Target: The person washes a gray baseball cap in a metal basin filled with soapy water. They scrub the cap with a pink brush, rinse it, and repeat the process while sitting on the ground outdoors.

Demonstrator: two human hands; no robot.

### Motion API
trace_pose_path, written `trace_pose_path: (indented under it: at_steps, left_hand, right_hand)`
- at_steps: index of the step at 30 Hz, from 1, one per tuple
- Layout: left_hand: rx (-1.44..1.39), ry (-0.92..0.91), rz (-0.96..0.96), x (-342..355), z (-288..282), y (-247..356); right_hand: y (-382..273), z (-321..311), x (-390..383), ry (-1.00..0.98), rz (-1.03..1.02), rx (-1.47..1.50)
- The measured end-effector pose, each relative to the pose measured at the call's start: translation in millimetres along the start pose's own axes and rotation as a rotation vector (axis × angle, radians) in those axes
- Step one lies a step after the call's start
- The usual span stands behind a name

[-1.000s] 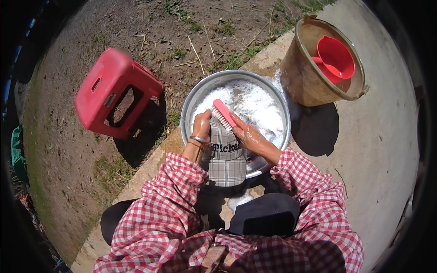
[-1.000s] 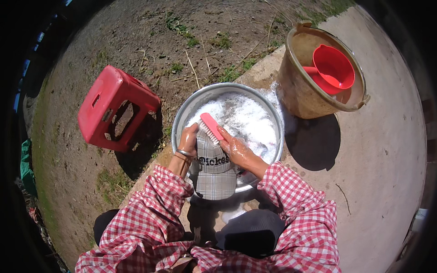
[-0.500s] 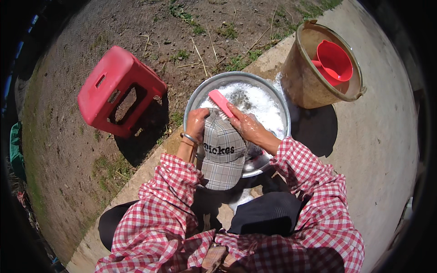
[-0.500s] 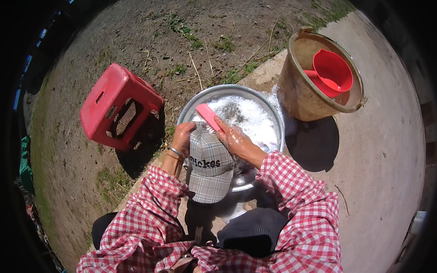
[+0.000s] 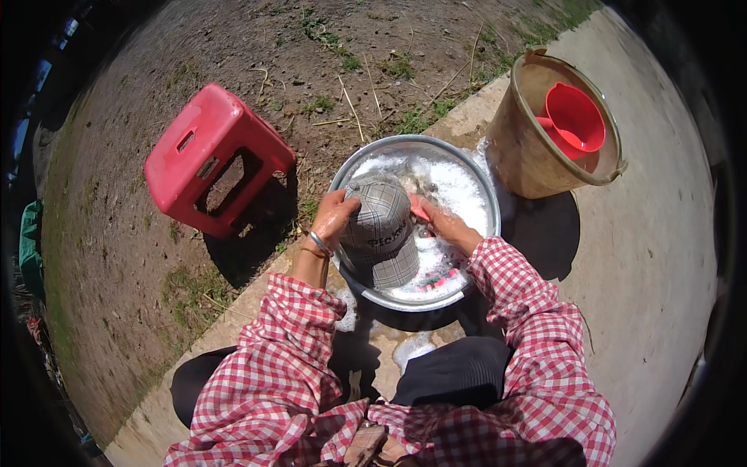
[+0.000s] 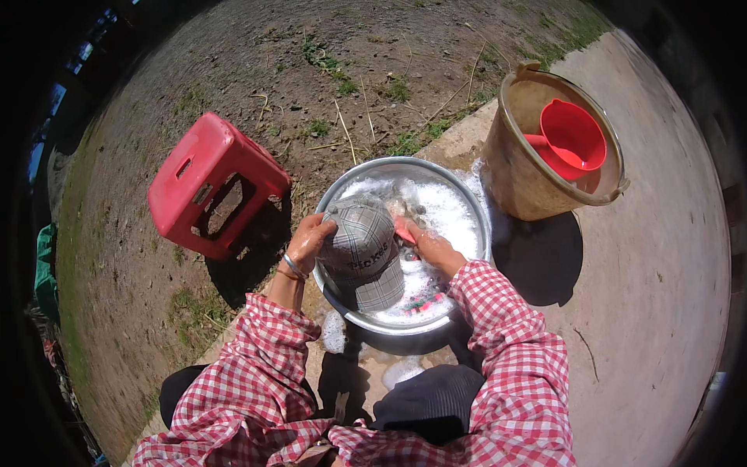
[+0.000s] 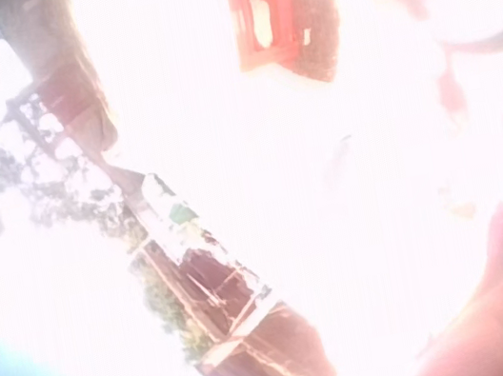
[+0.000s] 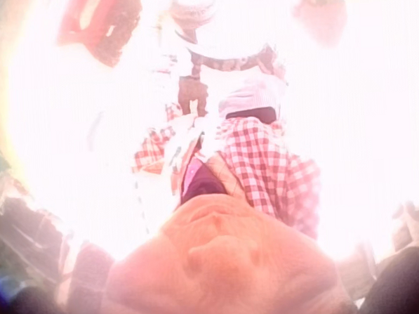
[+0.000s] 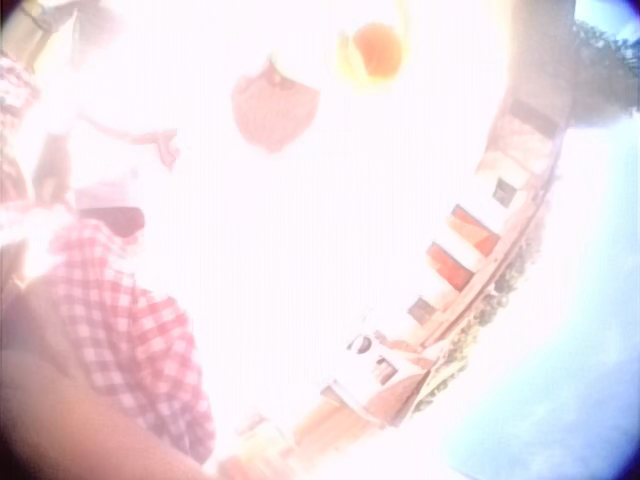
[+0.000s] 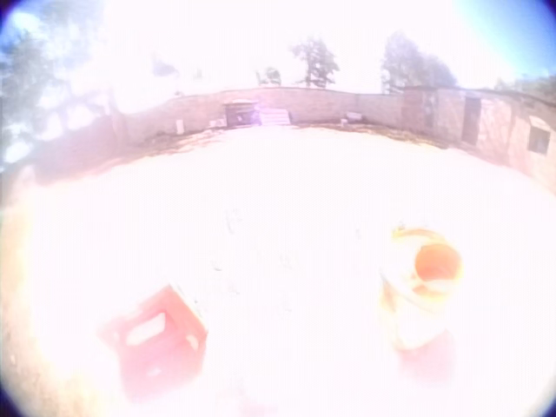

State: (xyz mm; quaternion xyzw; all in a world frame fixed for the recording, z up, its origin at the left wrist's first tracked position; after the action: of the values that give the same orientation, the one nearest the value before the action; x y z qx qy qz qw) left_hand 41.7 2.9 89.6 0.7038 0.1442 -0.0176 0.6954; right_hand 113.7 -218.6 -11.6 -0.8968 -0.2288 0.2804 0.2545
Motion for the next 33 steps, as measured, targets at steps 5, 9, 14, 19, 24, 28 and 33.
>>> trace_pose_path:
  at_steps: [5,9,14,19,24,28,33]
  left_hand:
    - [0.025,0.304,-0.029,-7.8,-11.6,-38.4]
    - [-0.128,0.409,0.388,-12.4,14.1,-18.6]
    - [-0.192,0.355,0.367,-15.4,42.9,-10.6]
    - [-0.415,0.386,0.272,-9.5,30.7,-34.0]
    - [-0.183,0.196,0.36,-21.3,28.1,-47.5]
    - [-0.276,0.183,0.278,-26.6,14.1,-48.3]
    - [-0.335,0.186,0.159,-32.2,4.4,-38.8]
  right_hand:
    - [-55.5,-54.2,-65.9,0.091,0.018,0.288]
    - [-136.9,-49.8,-91.7,0.053,-0.189,0.33]
    - [-147.4,-84.6,-51.1,0.201,0.04,0.466]
    - [-166.0,-55.0,-92.2,-0.081,-0.069,0.199]
    - [-137.6,-59.0,-38.5,0.143,-0.226,0.353]
    - [-40.5,-50.2,27.3,0.225,-0.001,0.143]
    - [-3.1,-9.2,4.5,-0.146,0.096,0.041]
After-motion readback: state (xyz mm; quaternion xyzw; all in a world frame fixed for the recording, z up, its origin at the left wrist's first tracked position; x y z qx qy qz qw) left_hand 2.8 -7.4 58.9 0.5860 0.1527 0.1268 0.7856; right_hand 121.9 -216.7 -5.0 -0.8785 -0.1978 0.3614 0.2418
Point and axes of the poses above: each hand's wrist, its own x-axis towards the middle knuckle, its own z-axis out of the palm, y = z × x, the point moved 7 cm from there along x, towards the middle knuckle, and after that the axes turned 10 degrees about z, right-handed, at the moved point
